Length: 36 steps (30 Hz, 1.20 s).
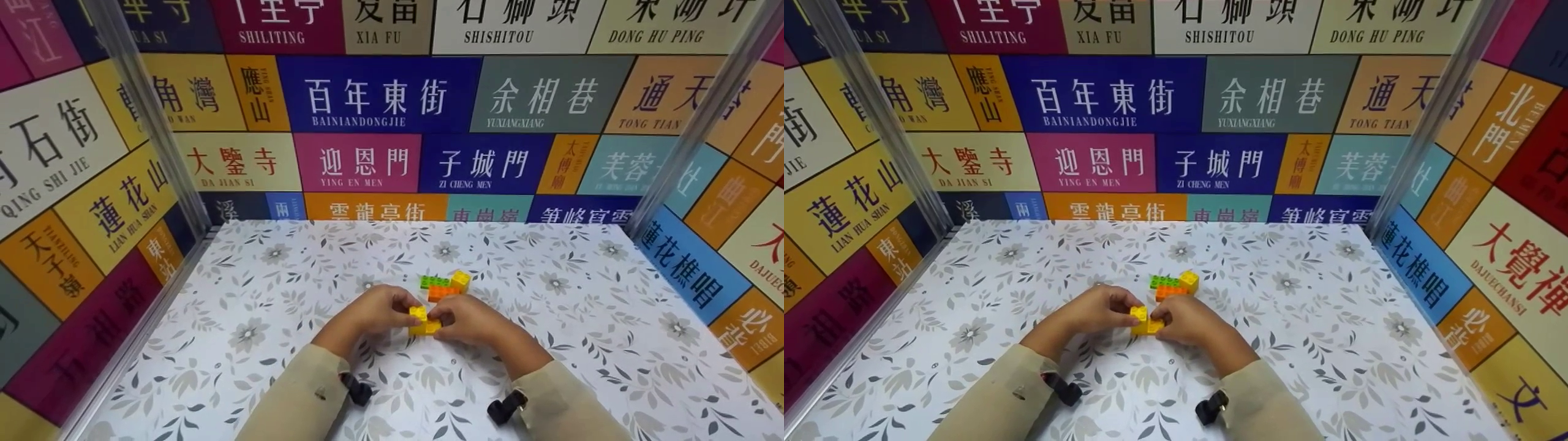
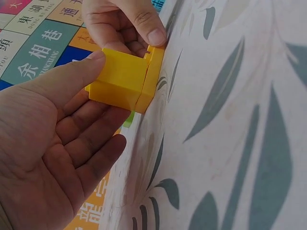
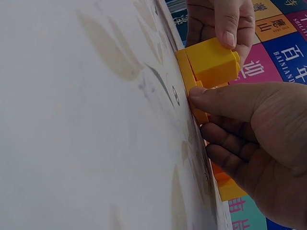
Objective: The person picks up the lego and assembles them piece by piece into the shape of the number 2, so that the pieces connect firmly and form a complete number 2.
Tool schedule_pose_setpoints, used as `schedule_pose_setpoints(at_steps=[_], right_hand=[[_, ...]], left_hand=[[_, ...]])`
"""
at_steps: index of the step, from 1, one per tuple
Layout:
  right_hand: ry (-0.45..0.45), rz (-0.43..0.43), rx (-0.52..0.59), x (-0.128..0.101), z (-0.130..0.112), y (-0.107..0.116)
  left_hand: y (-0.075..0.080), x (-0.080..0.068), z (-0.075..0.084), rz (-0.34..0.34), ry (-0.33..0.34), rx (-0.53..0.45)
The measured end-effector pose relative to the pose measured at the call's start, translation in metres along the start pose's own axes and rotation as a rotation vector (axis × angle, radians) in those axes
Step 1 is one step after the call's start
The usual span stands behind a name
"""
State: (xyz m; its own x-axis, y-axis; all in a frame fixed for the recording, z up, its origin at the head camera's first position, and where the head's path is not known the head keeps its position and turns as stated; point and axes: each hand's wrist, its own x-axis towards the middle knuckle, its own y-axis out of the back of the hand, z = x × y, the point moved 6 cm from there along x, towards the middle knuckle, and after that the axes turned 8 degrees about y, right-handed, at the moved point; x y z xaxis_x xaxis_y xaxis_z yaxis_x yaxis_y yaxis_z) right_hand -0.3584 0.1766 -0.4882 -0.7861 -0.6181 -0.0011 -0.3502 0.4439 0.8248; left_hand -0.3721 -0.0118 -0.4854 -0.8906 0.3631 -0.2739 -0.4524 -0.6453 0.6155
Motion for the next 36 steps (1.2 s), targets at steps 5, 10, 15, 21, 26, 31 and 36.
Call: schedule_pose_setpoints(at_steps=[5, 10, 15, 21, 26, 31, 36], right_hand=[[0.017, -0.004, -0.006, 0.0, 0.0, 0.001], [0.041, 0.014, -0.005, -0.002, -0.001, 0.004], [0.005, 0.043, 0.05, -0.004, 0.0, 0.009], [-0.065, 0.132, 0.115, -0.006, 0.006, 0.021], [-0.147, 0.196, 0.126, -0.009, 0.022, 0.037], [-0.185, 0.213, 0.157, -0.011, 0.031, 0.045], [-0.199, 0.209, 0.162, -0.01, 0.04, 0.044]], left_hand=[[-0.001, 0.0, 0.001, 0.004, 0.015, -0.004], [-0.002, -0.001, 0.001, 0.017, 0.005, -0.027], [-0.002, -0.001, 0.0, 0.016, -0.007, -0.02], [-0.001, -0.001, 0.0, 0.021, -0.022, -0.004], [-0.001, 0.0, 0.001, 0.003, 0.007, -0.002], [-0.001, 0.001, 0.002, -0.015, 0.025, -0.024], [-0.003, -0.002, 0.0, -0.005, 0.012, -0.037]])
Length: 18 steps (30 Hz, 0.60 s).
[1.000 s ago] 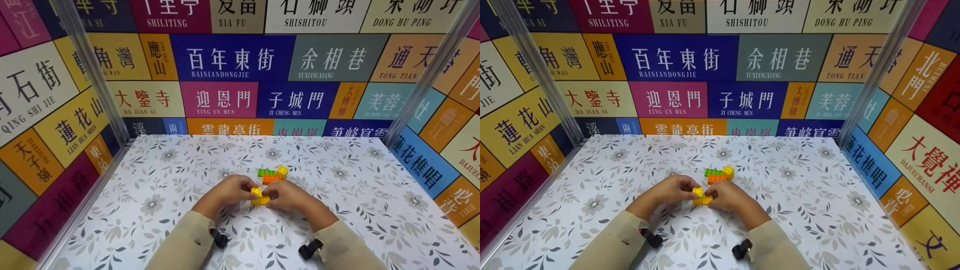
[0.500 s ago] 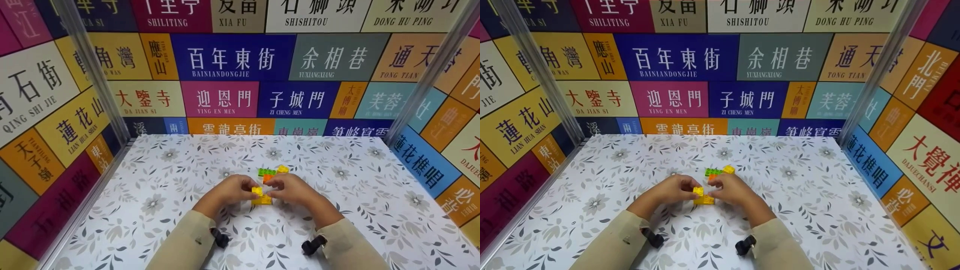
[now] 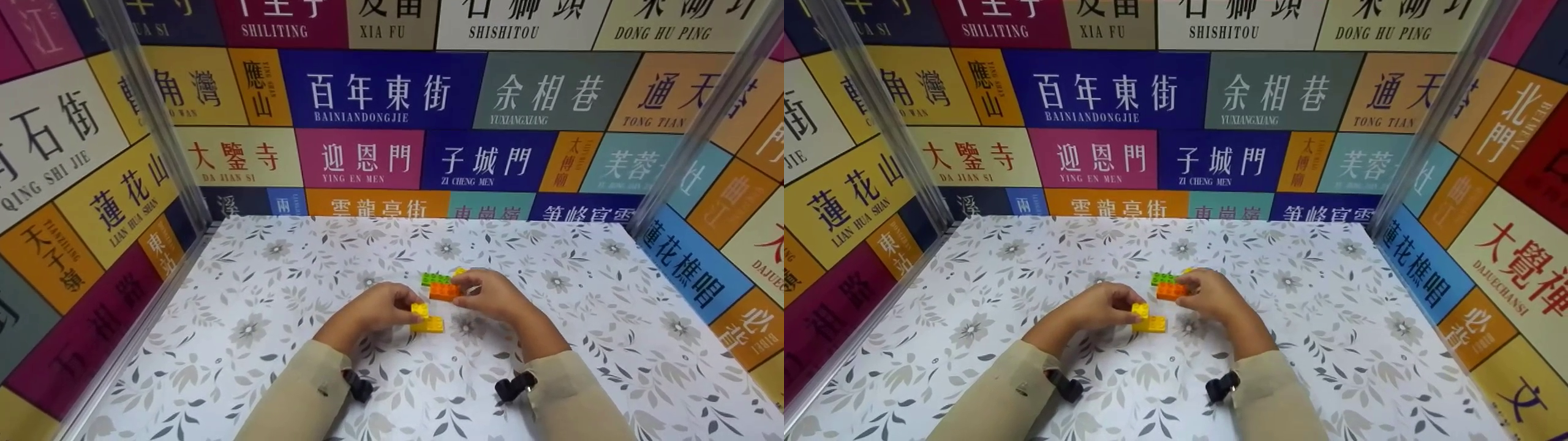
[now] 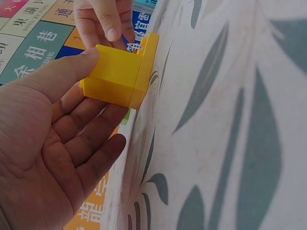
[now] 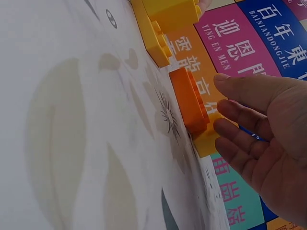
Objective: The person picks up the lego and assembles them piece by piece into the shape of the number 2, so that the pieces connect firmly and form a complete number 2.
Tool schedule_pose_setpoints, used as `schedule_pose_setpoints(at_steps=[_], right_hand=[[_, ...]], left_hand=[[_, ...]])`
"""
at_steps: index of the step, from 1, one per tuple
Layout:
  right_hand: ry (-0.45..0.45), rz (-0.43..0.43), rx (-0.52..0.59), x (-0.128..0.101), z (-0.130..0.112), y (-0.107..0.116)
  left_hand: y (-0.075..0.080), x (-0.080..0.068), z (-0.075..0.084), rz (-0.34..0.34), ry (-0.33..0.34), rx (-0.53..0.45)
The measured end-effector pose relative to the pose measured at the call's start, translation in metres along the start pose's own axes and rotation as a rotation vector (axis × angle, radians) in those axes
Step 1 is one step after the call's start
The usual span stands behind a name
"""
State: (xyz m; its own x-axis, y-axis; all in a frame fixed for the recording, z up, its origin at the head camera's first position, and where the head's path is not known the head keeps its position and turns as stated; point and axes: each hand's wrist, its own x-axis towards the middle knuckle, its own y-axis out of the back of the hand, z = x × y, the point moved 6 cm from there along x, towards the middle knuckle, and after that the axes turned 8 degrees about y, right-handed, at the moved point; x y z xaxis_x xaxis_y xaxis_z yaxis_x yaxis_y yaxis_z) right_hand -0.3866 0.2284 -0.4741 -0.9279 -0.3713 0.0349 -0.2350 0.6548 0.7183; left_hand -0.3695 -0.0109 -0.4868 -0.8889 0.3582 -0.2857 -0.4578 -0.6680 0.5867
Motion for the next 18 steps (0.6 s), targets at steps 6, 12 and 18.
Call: schedule_pose_setpoints(at_steps=[6, 12, 18], right_hand=[[-0.013, 0.015, 0.008, 0.006, 0.006, 0.001], [-0.055, 0.017, 0.024, 0.011, 0.008, 0.001], [-0.051, 0.01, 0.03, 0.012, 0.012, -0.001]], left_hand=[[-0.001, 0.001, 0.0, 0.003, -0.01, 0.003], [-0.001, 0.002, -0.003, -0.018, 0.023, -0.017], [-0.001, 0.003, -0.003, -0.014, 0.011, -0.014]])
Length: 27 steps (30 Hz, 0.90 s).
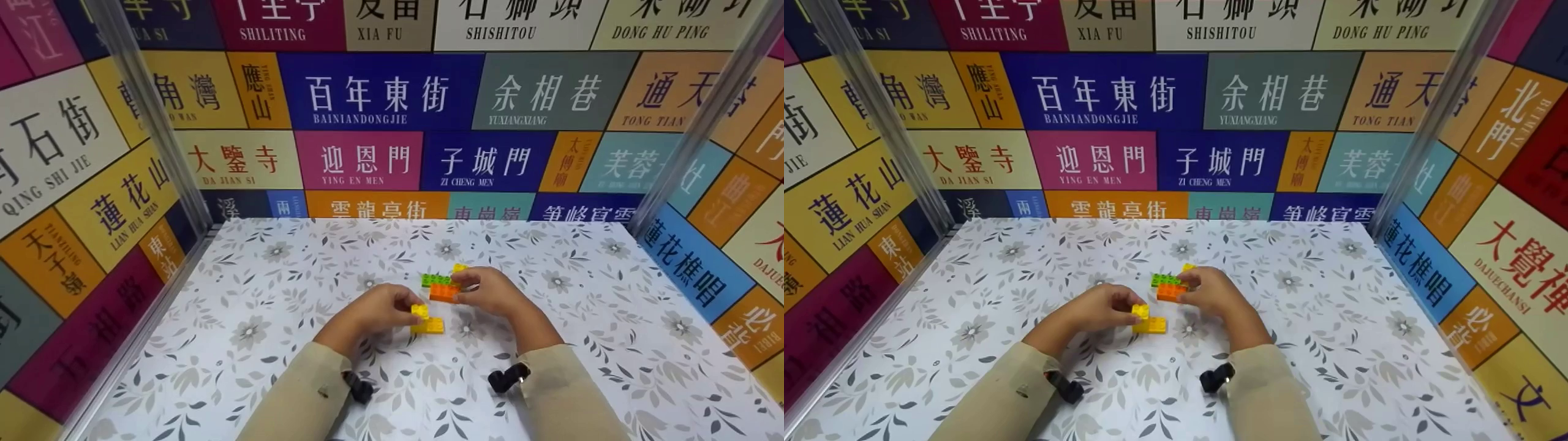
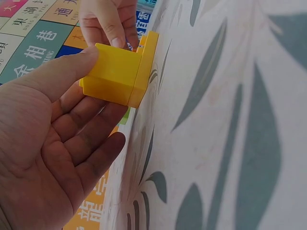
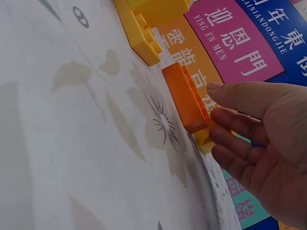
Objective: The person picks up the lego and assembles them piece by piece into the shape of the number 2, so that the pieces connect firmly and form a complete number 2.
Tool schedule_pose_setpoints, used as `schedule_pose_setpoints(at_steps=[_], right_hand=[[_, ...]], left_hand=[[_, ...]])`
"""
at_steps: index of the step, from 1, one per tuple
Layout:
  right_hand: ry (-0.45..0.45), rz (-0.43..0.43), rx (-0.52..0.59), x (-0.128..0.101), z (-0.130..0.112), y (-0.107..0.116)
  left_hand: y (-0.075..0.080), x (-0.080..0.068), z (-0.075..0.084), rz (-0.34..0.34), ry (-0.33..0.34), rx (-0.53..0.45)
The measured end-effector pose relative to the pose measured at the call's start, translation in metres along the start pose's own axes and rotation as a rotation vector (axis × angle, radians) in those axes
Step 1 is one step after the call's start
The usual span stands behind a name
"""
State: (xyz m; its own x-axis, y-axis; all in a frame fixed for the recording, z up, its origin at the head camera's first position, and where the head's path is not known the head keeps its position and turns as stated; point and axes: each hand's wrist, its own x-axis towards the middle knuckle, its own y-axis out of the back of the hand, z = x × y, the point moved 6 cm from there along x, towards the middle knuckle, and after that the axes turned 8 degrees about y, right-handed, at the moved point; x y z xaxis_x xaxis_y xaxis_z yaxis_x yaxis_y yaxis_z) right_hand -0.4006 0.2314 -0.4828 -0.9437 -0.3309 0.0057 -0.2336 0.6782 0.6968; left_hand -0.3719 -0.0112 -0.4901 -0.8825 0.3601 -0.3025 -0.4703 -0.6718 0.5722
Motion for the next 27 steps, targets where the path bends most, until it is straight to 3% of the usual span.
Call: schedule_pose_setpoints(at_steps=[10, 17, 27], right_hand=[[-0.006, -0.028, -0.035, 0.005, 0.007, -0.009], [-0.048, -0.019, -0.042, 0.005, 0.006, -0.013], [-0.054, -0.012, -0.035, 0.001, 0.001, -0.01]], left_hand=[[0.0, 0.0, 0.001, 0.011, -0.039, 0.028], [0.001, -0.001, 0.003, 0.035, -0.123, 0.033], [0.001, -0.002, 0.005, 0.022, -0.134, 0.04]])
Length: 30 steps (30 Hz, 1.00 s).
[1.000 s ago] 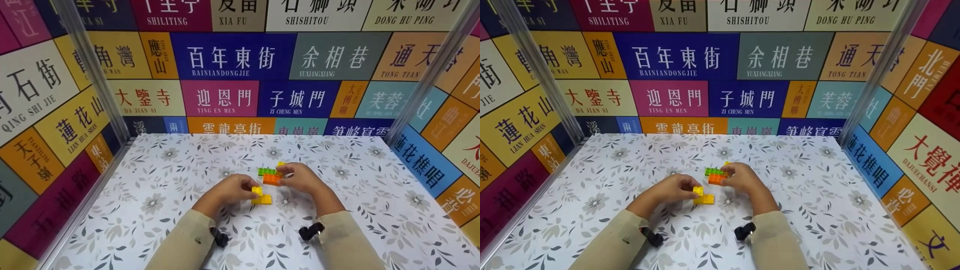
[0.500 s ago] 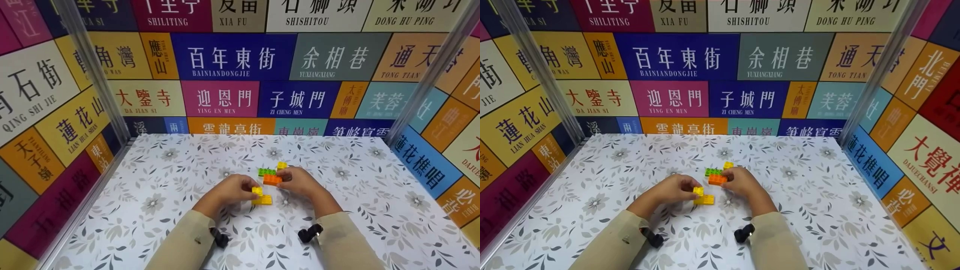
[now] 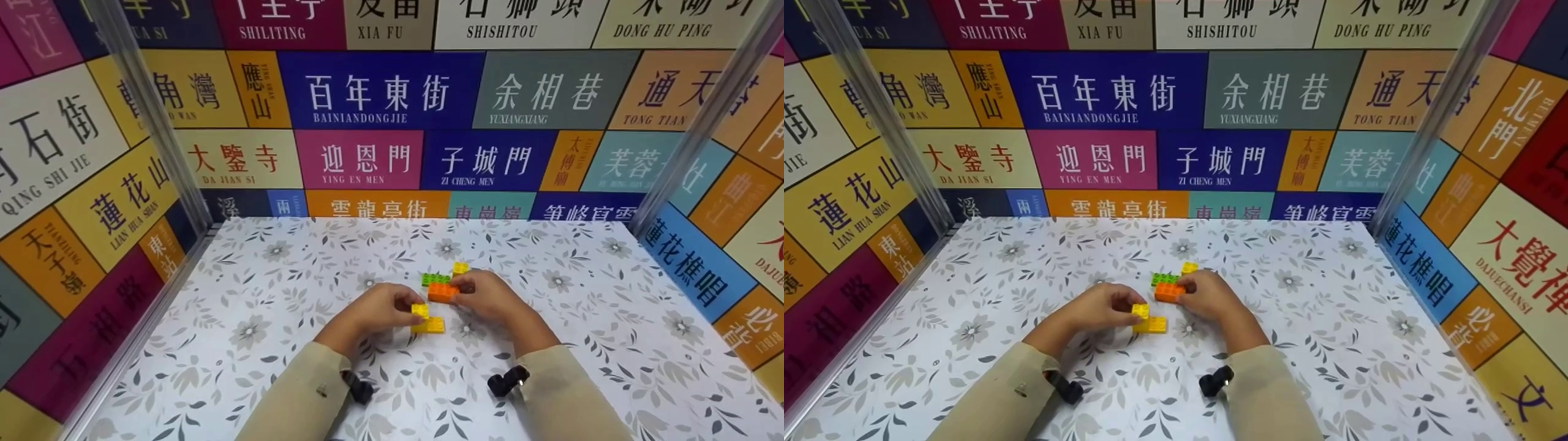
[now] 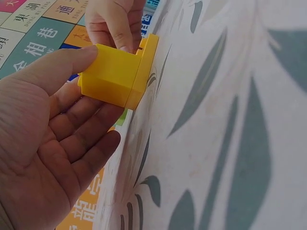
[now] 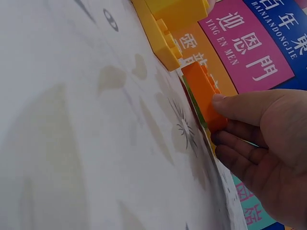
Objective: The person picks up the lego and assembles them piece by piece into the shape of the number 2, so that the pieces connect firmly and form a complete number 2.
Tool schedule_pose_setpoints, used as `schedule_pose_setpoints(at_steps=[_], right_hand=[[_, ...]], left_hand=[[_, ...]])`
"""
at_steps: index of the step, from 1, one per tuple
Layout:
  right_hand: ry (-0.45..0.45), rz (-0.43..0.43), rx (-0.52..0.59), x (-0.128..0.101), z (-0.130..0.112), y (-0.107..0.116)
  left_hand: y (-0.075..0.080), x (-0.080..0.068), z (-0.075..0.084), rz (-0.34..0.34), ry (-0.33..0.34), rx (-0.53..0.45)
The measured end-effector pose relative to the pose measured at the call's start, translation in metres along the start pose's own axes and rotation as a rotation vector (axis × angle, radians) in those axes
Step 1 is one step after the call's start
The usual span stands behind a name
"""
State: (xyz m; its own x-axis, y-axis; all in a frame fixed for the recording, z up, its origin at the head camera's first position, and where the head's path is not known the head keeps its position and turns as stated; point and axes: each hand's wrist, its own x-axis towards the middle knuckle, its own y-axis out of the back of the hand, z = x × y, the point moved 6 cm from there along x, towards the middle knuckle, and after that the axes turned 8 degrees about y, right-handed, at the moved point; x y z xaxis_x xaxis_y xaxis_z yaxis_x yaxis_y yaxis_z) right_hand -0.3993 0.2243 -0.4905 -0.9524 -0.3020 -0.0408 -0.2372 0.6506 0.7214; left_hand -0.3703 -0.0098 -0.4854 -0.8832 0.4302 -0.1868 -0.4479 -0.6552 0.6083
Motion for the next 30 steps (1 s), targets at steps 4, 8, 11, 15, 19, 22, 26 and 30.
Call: schedule_pose_setpoints(at_steps=[4, 8, 11, 15, 19, 22, 26, 30], right_hand=[[0.05, 0.009, -0.039, -0.003, -0.01, 0.003], [0.116, 0.027, -0.039, -0.007, -0.023, 0.006], [0.15, 0.031, -0.012, -0.01, -0.032, 0.007], [0.177, 0.033, -0.013, -0.013, -0.042, 0.011], [0.203, 0.045, -0.021, -0.015, -0.048, 0.016], [0.239, 0.043, -0.004, -0.018, -0.053, 0.018], [0.293, 0.011, 0.03, -0.025, -0.058, 0.017], [0.308, -0.023, 0.054, -0.031, -0.06, 0.016]], left_hand=[[0.0, 0.0, -0.001, -0.008, 0.005, 0.017], [0.0, 0.0, -0.001, -0.006, 0.011, 0.016], [0.001, 0.0, -0.001, 0.006, -0.007, 0.025], [0.0, 0.0, 0.001, 0.02, -0.032, 0.043], [0.001, 0.001, 0.001, 0.024, -0.048, 0.048], [0.0, 0.002, 0.0, 0.015, -0.042, 0.042], [-0.001, 0.003, -0.002, 0.005, -0.022, 0.026], [0.0, 0.004, -0.002, 0.013, -0.018, 0.017]])
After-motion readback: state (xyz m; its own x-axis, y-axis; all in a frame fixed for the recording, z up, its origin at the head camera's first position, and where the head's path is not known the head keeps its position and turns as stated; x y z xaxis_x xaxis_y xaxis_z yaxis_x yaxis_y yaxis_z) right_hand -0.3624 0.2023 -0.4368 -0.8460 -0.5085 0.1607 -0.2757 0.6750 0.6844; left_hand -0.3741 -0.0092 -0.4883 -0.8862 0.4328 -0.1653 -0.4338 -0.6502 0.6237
